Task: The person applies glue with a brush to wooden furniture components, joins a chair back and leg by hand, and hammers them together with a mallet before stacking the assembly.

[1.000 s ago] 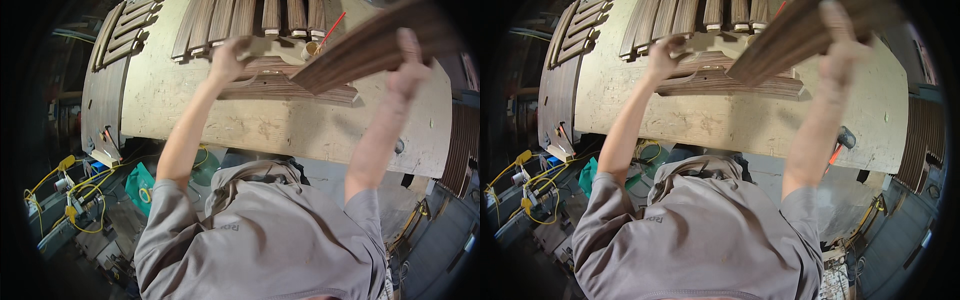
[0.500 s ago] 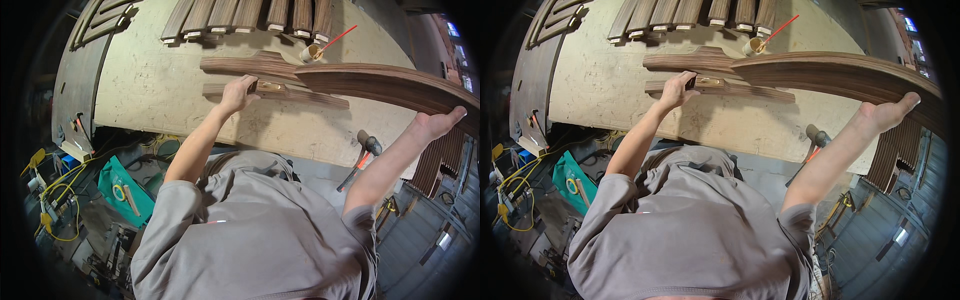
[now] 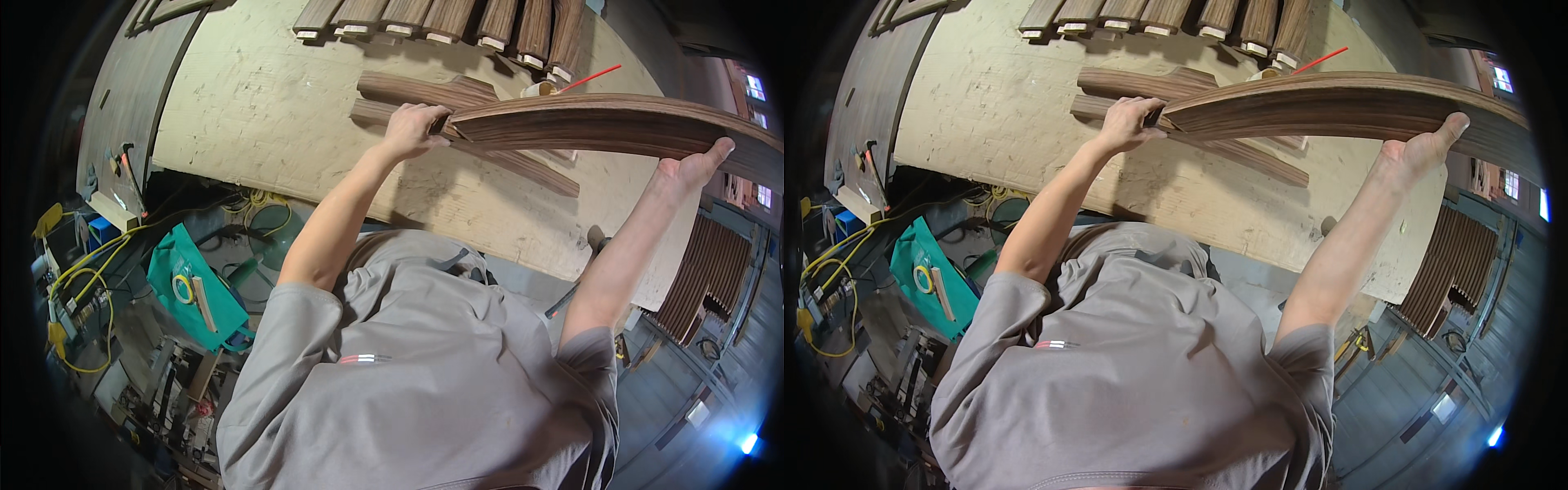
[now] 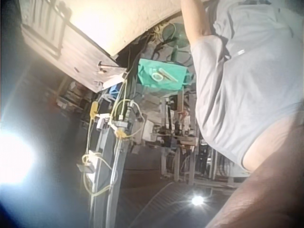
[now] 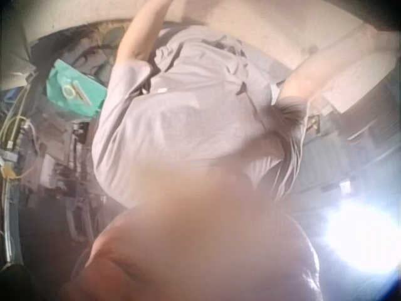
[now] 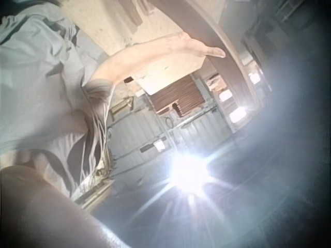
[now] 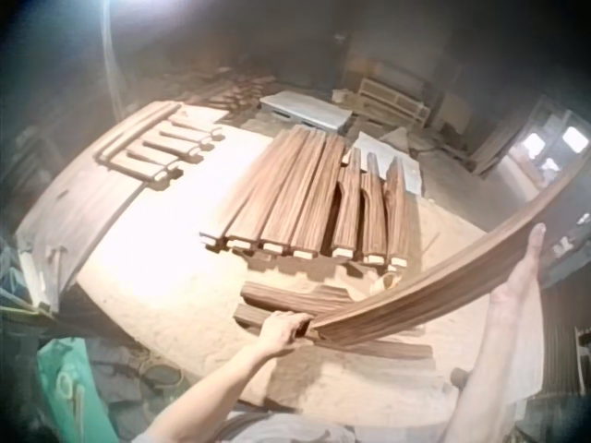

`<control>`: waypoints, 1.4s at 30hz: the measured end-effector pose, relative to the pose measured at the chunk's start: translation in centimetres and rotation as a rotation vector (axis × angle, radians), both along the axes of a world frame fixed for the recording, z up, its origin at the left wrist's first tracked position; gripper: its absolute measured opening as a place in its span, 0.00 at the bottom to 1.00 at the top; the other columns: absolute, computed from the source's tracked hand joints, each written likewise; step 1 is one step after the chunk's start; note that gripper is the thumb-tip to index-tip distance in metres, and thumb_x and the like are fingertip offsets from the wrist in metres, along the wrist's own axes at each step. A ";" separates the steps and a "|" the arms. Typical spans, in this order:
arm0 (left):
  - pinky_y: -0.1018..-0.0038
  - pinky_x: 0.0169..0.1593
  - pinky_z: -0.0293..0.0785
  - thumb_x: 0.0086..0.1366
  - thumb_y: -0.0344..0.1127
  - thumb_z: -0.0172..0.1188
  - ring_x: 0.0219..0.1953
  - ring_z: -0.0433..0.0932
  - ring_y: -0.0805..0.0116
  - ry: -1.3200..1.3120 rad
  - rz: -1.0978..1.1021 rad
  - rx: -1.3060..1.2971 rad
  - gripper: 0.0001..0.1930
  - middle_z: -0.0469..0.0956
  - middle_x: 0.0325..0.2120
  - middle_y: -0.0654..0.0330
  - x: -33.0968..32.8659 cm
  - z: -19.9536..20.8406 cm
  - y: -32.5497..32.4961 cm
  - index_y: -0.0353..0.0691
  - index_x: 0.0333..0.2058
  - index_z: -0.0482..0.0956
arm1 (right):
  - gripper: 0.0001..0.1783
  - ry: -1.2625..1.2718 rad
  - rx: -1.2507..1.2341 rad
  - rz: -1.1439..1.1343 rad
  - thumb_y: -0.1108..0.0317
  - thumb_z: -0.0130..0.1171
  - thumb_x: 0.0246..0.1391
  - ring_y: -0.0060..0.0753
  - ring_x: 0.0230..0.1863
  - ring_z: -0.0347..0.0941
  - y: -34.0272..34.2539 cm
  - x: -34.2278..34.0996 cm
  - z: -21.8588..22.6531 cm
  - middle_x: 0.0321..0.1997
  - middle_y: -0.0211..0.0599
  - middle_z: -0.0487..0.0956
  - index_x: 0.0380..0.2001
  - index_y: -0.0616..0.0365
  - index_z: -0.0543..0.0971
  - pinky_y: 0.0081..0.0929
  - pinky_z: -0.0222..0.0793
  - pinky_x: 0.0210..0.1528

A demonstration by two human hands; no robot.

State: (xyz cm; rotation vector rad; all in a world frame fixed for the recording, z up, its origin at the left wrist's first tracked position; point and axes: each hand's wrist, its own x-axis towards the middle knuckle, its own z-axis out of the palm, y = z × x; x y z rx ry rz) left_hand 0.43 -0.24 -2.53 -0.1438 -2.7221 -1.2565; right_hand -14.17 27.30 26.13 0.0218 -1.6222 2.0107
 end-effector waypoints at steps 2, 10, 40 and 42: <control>0.65 0.45 0.68 0.43 0.43 0.71 0.38 0.76 0.56 -0.013 0.000 -0.007 0.27 0.78 0.31 0.59 0.0 -0.1 -0.1 0.47 0.45 0.76 | 0.41 0.021 -0.005 0.042 0.44 0.60 0.52 0.42 0.58 0.66 0.0 -0.6 -0.1 0.58 0.46 0.67 0.57 0.65 0.63 0.39 0.67 0.61; 0.65 0.44 0.68 0.44 0.43 0.71 0.36 0.76 0.56 -0.043 -0.025 0.039 0.29 0.78 0.28 0.59 -0.2 1.2 -0.1 0.48 0.47 0.74 | 0.47 0.132 0.085 0.166 0.41 0.70 0.38 0.40 0.52 0.71 1.9 -2.9 -0.3 0.51 0.43 0.72 0.53 0.64 0.67 0.38 0.73 0.54; 0.62 0.47 0.71 0.44 0.47 0.69 0.41 0.77 0.53 -0.217 0.056 -0.105 0.30 0.81 0.36 0.54 -0.9 0.8 0.6 0.49 0.48 0.77 | 0.26 0.389 0.159 0.319 0.55 0.71 0.41 0.33 0.36 0.77 -7.9 2.9 2.4 0.39 0.37 0.78 0.39 0.64 0.77 0.29 0.76 0.44; 0.63 0.48 0.70 0.44 0.47 0.69 0.41 0.76 0.54 -0.181 0.062 -0.116 0.29 0.81 0.36 0.55 -0.8 0.9 0.8 0.48 0.47 0.77 | 0.25 0.374 0.249 0.347 0.50 0.63 0.48 0.38 0.44 0.77 -6.9 2.3 2.3 0.42 0.40 0.79 0.41 0.57 0.77 0.39 0.76 0.50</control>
